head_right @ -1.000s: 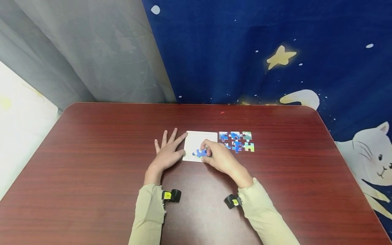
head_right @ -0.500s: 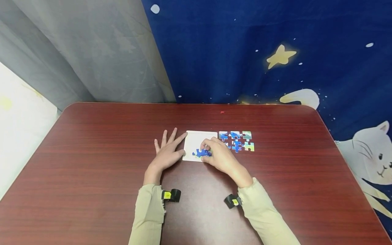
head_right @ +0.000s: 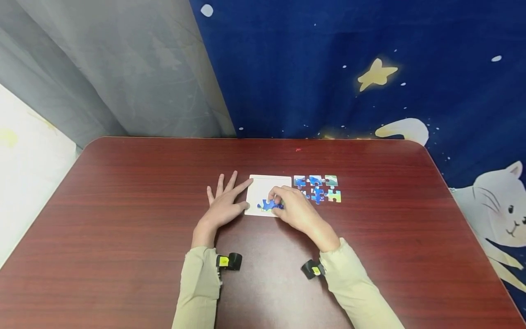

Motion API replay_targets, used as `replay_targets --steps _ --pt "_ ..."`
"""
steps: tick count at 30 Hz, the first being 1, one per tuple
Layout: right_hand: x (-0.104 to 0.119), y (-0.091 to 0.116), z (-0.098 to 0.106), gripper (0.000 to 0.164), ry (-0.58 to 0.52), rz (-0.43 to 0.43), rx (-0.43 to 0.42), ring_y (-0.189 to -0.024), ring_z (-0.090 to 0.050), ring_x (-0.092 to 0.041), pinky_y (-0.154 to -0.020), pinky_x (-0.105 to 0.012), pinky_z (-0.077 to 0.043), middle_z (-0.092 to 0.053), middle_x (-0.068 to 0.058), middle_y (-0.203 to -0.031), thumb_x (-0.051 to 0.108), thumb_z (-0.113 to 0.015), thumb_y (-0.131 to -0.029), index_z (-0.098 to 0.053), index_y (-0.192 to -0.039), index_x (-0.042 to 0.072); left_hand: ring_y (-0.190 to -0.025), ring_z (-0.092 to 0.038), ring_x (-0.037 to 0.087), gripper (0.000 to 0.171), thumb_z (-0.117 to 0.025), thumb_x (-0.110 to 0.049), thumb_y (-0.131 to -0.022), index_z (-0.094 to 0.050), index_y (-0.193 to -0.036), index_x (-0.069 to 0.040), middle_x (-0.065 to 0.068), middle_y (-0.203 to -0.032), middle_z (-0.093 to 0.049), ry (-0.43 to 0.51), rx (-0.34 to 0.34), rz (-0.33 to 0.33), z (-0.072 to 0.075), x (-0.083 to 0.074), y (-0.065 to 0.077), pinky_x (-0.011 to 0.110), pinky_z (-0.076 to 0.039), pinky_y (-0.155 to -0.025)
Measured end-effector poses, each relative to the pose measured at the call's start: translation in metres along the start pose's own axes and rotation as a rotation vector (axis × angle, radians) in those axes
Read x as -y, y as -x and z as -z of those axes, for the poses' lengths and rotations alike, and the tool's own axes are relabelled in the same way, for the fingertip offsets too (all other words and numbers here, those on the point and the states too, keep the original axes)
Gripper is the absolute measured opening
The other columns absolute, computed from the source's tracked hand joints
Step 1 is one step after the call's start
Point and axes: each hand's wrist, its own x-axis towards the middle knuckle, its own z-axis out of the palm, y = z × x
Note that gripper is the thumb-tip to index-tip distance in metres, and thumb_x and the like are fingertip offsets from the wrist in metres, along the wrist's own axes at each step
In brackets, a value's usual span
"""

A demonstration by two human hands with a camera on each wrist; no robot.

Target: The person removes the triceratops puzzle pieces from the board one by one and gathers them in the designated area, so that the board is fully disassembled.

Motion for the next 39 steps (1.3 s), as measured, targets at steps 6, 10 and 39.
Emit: replay_targets --steps 6,10,39 --pt "0.002 -0.001 0.001 0.026 0.02 0.044 0.001 -0.078 -0.055 -0.016 -0.069 -0.03 -0.047 -0.061 0.0 -0.085 0.001 -0.071 -0.077 -0.063 -0.1 0.009 -0.139 0.013 0.027 0.066 -0.054 -0.023 -0.078 -0.041 -0.141 -0.034 0.002 -0.155 -0.009 0.011 -0.008 -0.002 0.002 0.0 0.0 0.059 0.016 -0.1" --pt "0.002 -0.001 0.002 0.025 0.027 0.062 -0.002 -0.075 -0.055 -0.015 -0.066 -0.028 -0.047 -0.061 -0.001 -0.083 -0.001 -0.07 -0.078 -0.063 -0.101 0.007 -0.139 0.013 0.028 0.066 -0.054 -0.022 -0.077 -0.042 -0.141 -0.033 0.002 -0.155 -0.01 0.017 -0.014 -0.003 0.002 0.0 0.001 0.059 0.016 -0.1" --pt "-0.004 0.003 0.018 0.01 0.088 0.212 -0.298 -0.055 -0.043 -0.007 -0.049 -0.023 -0.037 -0.052 0.004 -0.068 0.002 -0.06 -0.075 -0.064 -0.084 0.005 -0.14 0.012 0.027 0.064 -0.052 -0.025 -0.079 -0.041 -0.141 -0.034 0.001 -0.155 -0.011 0.013 -0.027 -0.011 -0.002 0.0 -0.001 0.059 0.016 -0.1"
